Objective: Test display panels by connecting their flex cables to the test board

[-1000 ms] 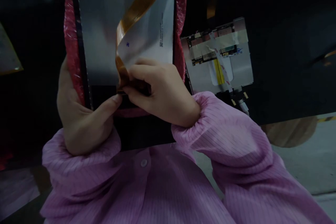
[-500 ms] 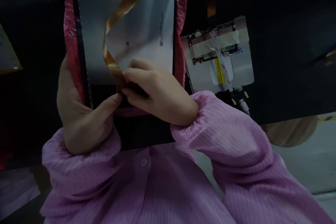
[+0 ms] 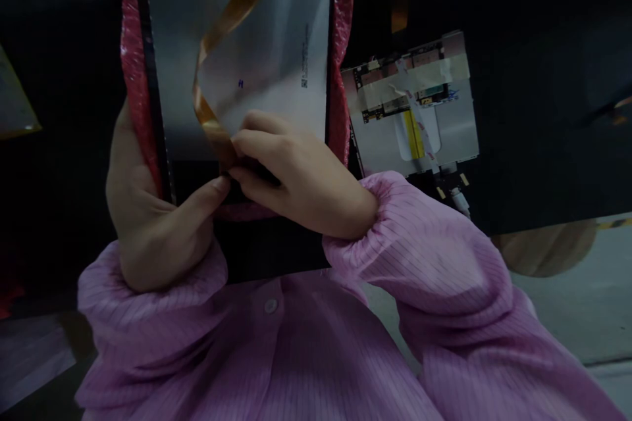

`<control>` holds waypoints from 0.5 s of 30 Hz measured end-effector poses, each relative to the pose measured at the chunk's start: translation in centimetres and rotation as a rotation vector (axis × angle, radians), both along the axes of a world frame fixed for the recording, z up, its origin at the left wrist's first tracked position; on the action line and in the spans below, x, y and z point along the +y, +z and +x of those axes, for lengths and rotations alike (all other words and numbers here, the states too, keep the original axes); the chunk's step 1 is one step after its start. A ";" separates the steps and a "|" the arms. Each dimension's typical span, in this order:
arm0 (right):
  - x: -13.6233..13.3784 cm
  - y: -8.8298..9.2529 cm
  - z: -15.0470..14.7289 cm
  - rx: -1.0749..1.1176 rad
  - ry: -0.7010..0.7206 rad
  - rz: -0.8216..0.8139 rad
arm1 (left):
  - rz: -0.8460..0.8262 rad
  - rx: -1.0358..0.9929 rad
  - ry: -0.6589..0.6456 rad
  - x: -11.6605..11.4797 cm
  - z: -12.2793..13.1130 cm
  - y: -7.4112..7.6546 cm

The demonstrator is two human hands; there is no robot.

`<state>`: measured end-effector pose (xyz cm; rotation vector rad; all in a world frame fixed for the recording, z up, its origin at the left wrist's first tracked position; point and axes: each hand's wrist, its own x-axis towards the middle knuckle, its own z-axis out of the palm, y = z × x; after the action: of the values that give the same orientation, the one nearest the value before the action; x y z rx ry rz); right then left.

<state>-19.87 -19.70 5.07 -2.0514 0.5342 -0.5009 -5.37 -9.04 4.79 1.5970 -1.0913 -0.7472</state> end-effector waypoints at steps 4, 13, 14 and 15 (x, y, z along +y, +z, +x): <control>0.0 0.1 0.1 0.011 0.001 0.002 | -0.017 -0.049 0.052 -0.3 -0.1 0.2; -0.5 0.4 -0.1 0.050 0.029 0.011 | -0.002 -0.089 0.040 -0.5 0.1 0.8; -0.5 0.4 -0.1 0.044 0.024 0.011 | -0.007 -0.094 0.043 -0.5 0.1 0.8; -0.6 0.4 -0.1 0.038 0.018 0.013 | -0.014 -0.102 0.047 -0.5 0.1 0.7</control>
<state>-19.95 -20.26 5.46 -2.0550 0.5401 -0.4479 -5.27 -9.51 5.49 1.6579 -1.1259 -0.6318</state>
